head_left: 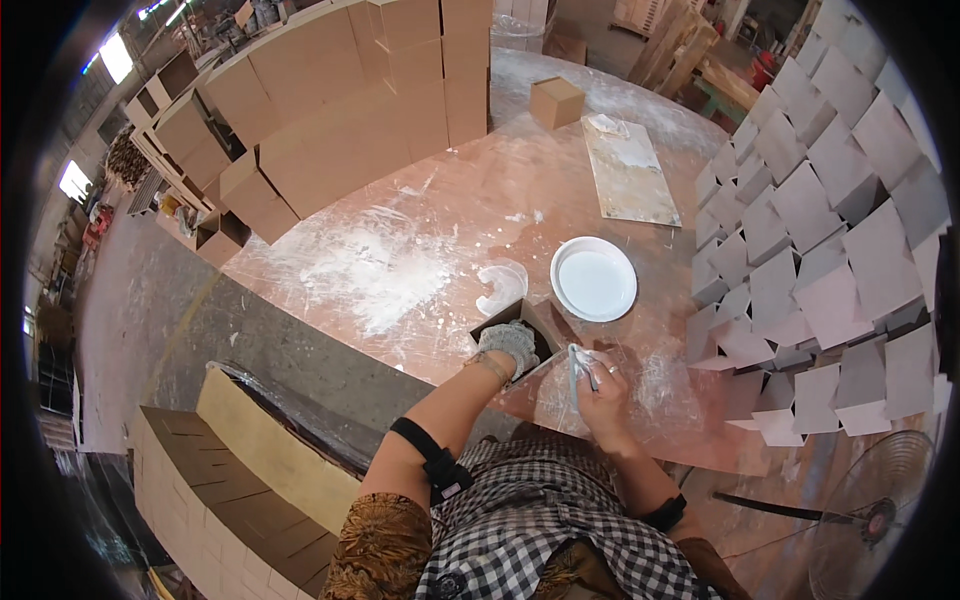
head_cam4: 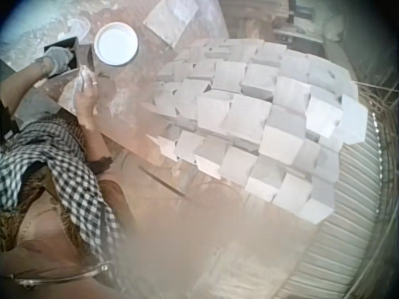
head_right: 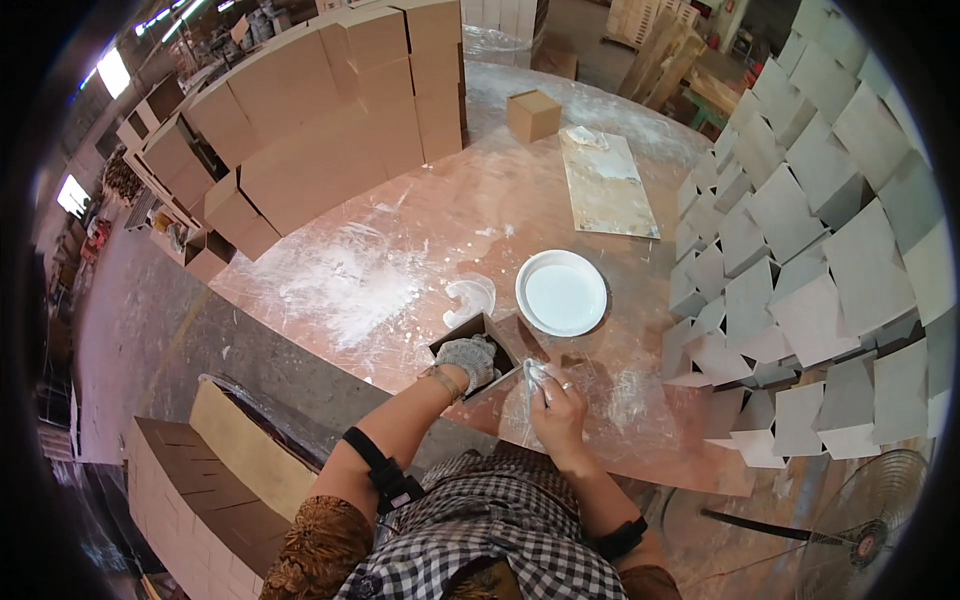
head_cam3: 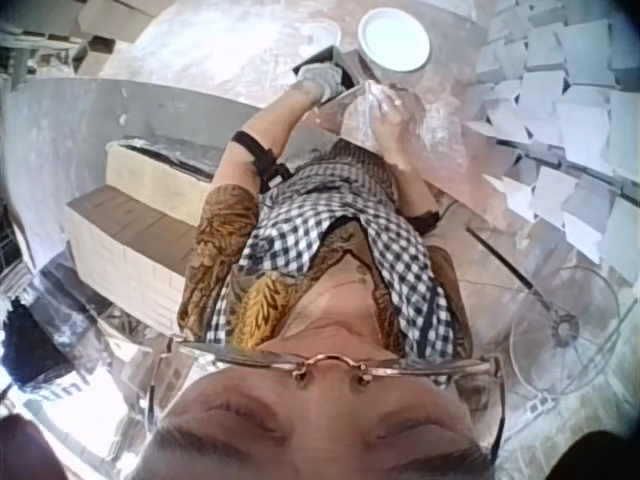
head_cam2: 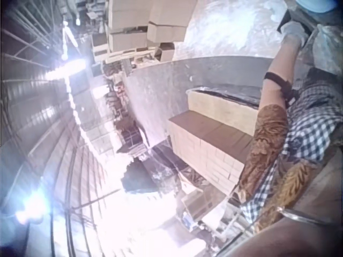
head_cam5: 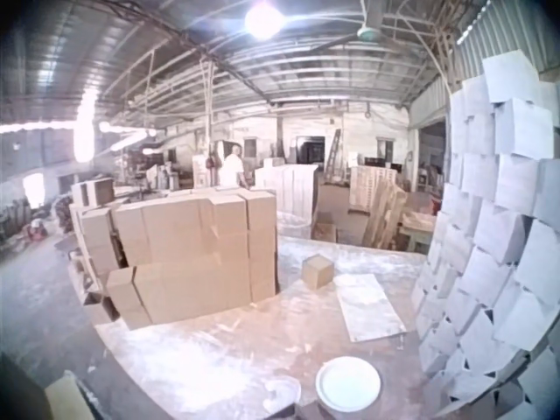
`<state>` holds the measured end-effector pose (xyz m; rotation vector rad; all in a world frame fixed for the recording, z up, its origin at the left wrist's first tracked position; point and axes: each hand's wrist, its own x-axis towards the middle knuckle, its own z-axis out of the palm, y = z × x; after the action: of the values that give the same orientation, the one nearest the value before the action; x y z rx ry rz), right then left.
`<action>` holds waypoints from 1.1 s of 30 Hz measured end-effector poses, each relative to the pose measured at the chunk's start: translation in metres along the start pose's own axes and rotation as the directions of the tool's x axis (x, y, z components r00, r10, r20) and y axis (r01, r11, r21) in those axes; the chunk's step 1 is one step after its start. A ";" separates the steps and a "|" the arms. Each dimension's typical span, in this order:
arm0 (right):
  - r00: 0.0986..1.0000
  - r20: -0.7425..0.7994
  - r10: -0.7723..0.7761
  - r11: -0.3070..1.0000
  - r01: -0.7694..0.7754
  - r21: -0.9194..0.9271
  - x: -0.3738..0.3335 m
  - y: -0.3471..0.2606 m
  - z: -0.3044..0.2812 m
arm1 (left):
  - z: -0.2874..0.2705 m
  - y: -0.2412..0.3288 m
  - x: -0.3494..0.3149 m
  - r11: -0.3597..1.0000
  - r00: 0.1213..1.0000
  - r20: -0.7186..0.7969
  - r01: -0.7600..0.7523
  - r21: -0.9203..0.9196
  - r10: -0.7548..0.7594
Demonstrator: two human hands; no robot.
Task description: Wiping the interior and exterior surfaces of wooden boxes using a cloth and a liquid finish or cleaning solution.
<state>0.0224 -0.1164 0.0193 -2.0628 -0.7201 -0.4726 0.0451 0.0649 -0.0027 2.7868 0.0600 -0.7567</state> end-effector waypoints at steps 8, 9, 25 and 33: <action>0.842 0.350 -0.409 0.829 0.504 -0.242 0.003 -0.006 0.023 | 0.007 -0.010 0.015 0.998 0.995 -0.081 -0.054 0.040 0.057; 0.860 0.356 -0.364 0.821 0.477 -0.313 0.002 -0.003 0.022 | 0.009 -0.010 0.016 0.998 0.995 -0.081 -0.058 0.038 0.061; 0.868 0.367 -0.335 0.763 0.478 -0.435 -0.003 0.004 0.016 | -0.001 -0.007 0.000 0.996 0.995 -0.047 -0.087 0.034 0.089; 0.927 0.314 -0.203 0.806 0.341 -0.485 0.011 0.013 0.007 | -0.002 -0.012 0.007 0.995 0.993 -0.077 -0.080 0.067 0.085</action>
<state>0.0401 -0.1133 0.0140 -2.5846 -1.1529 -0.6401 0.0511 0.0764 -0.0075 2.8597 -0.0653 -0.6390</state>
